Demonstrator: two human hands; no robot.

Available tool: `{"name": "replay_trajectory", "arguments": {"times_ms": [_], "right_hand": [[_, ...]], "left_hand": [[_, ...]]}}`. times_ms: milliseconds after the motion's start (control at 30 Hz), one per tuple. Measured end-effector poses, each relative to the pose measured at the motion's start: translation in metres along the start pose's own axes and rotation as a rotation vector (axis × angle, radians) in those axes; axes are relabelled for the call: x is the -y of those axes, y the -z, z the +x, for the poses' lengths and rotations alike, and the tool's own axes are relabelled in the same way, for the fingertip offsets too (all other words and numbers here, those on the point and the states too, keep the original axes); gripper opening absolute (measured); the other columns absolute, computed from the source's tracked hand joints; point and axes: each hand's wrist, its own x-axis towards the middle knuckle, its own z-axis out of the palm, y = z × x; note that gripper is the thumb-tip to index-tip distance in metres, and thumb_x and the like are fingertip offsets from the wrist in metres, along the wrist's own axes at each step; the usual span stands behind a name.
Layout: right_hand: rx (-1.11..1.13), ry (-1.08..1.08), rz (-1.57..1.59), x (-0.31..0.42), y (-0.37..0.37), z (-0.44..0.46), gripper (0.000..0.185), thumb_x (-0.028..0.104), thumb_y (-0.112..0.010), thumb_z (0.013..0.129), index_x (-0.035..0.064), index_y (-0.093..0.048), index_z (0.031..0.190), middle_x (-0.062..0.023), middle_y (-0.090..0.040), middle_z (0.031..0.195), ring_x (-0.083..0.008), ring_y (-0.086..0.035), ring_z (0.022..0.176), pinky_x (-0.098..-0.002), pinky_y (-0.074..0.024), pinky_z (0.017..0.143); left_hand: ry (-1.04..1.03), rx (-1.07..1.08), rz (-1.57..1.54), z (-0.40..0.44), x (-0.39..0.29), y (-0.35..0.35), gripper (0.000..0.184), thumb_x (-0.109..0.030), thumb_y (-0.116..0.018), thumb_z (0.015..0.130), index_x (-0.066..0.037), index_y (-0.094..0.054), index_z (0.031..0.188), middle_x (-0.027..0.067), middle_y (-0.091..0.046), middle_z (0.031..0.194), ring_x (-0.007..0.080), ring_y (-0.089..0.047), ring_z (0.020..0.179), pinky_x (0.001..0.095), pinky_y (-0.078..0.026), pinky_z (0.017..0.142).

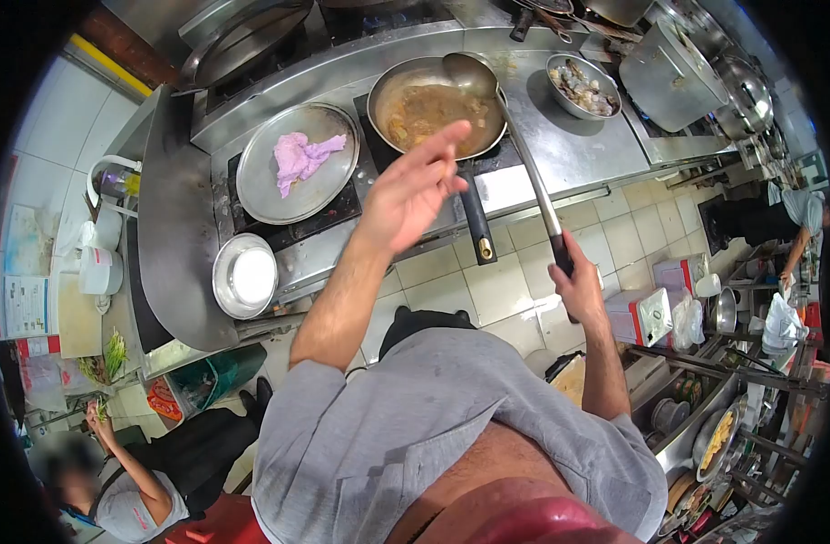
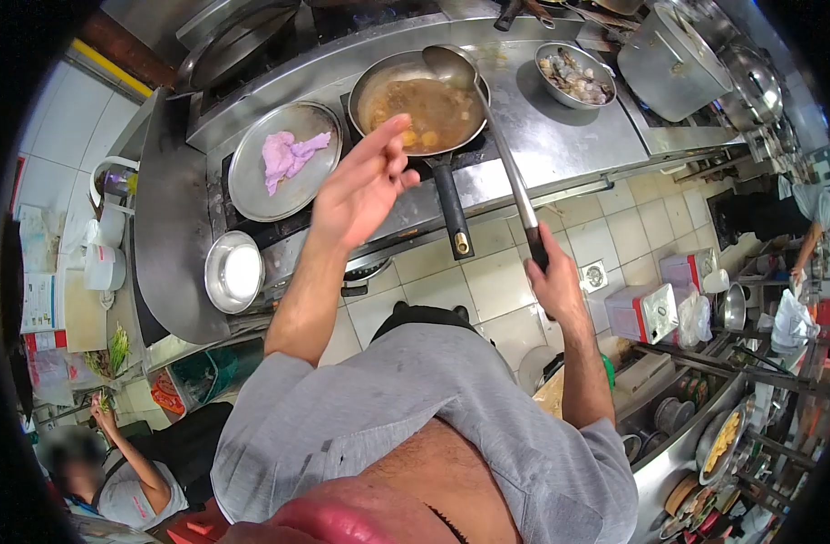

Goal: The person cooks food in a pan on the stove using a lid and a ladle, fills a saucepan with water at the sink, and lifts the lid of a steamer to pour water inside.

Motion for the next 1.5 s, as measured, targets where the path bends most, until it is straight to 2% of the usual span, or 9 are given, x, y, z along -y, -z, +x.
{"name": "replay_trajectory", "arguments": {"times_ms": [133,267,433,533,633,800,900,1167,1500], "right_hand": [[-0.017,0.048,-0.175,-0.009,-0.025,0.039,0.059,0.002,-0.054,0.078,0.0043,-0.033,0.133,-0.0038,-0.052,0.066,-0.0096,-0.045,0.049,-0.0249,-0.0386,0.044],[0.152,-0.063,-0.079,0.018,-0.029,0.031,0.058,0.003,-0.056,0.077,0.0022,-0.035,0.131,-0.0136,-0.055,0.071,-0.0179,-0.051,0.057,-0.0302,-0.0432,0.056],[0.161,-0.118,-0.03,0.013,-0.007,0.018,0.058,0.001,-0.055,0.076,0.0049,-0.036,0.131,-0.0157,-0.056,0.073,-0.0213,-0.054,0.061,-0.0318,-0.0442,0.059],[-0.004,0.049,-0.341,0.016,-0.013,0.026,0.059,-0.001,-0.054,0.074,0.0027,-0.035,0.13,-0.0268,-0.058,0.09,-0.0383,-0.059,0.084,-0.0392,-0.046,0.073],[-0.022,0.048,-0.26,0.006,-0.034,0.027,0.06,0.001,-0.055,0.075,0.0015,-0.034,0.13,-0.0265,-0.058,0.094,-0.0383,-0.059,0.088,-0.0395,-0.0456,0.076],[0.172,-0.172,-0.026,0.014,-0.033,0.015,0.061,0.002,-0.057,0.074,0.0041,-0.035,0.131,-0.0232,-0.059,0.096,-0.0358,-0.059,0.085,-0.0378,-0.047,0.073],[0.043,0.223,-0.378,0.005,-0.029,0.023,0.06,0.003,-0.054,0.075,0.0126,-0.037,0.132,-0.0163,-0.058,0.094,-0.0335,-0.059,0.078,-0.0394,-0.048,0.067],[-0.07,0.325,-0.944,-0.013,0.03,0.032,0.061,0.0,-0.05,0.076,0.0292,-0.041,0.128,-0.008,-0.051,0.084,-0.028,-0.057,0.069,-0.0387,-0.0483,0.059],[0.06,-0.109,-0.172,-0.002,0.01,0.015,0.059,0.001,-0.057,0.074,0.0061,-0.039,0.129,-0.0221,-0.058,0.092,-0.032,-0.059,0.085,-0.0353,-0.0455,0.075]], "left_hand": [[-0.188,0.411,-0.01,-0.037,-0.049,-0.071,0.054,-0.055,-0.043,0.085,-0.015,-0.052,0.12,0.0032,-0.038,0.1,0.0147,-0.037,0.089,0.0379,-0.032,0.088],[-0.523,0.65,0.003,-0.045,-0.058,-0.104,0.082,-0.07,-0.036,0.079,0.004,-0.061,0.105,0.0111,-0.035,0.101,0.0215,-0.037,0.086,0.0291,-0.031,0.08],[-0.371,0.691,0.154,-0.05,-0.068,-0.107,0.052,-0.063,-0.039,0.083,-0.022,-0.069,0.083,0.0021,-0.038,0.101,0.0173,-0.035,0.084,0.0376,-0.031,0.086],[-0.838,0.662,0.079,-0.042,-0.038,-0.094,0.075,-0.068,-0.044,0.076,-0.001,-0.064,0.102,0.0096,-0.035,0.097,0.0197,-0.036,0.083,0.0261,-0.031,0.073],[-0.266,0.128,0.593,-0.066,-0.035,-0.063,0.078,-0.068,-0.05,0.073,-0.004,-0.057,0.115,0.007,-0.038,0.098,0.0165,-0.038,0.089,0.0295,-0.034,0.082],[0.204,-0.18,0.751,-0.115,0.025,0.021,0.048,-0.037,-0.058,0.084,-0.007,-0.052,0.12,-0.0003,-0.044,0.089,0.0097,-0.042,0.079,0.0227,-0.037,0.074],[0.406,-0.442,0.787,-0.169,0.064,0.074,0.037,-0.023,-0.058,0.086,-0.005,-0.053,0.117,-0.0034,-0.047,0.081,0.0061,-0.043,0.074,0.0205,-0.037,0.068],[0.573,-0.789,0.802,-0.267,0.104,0.121,0.035,-0.026,-0.061,0.083,-0.007,-0.058,0.111,-0.0034,-0.054,0.083,0.0064,-0.046,0.075,0.0233,-0.039,0.068],[0.701,-1.048,0.606,-0.314,0.138,0.165,0.034,-0.029,-0.063,0.081,-0.005,-0.059,0.105,-0.0028,-0.054,0.079,0.0049,-0.04,0.058,0.0215,-0.034,0.052]]}}
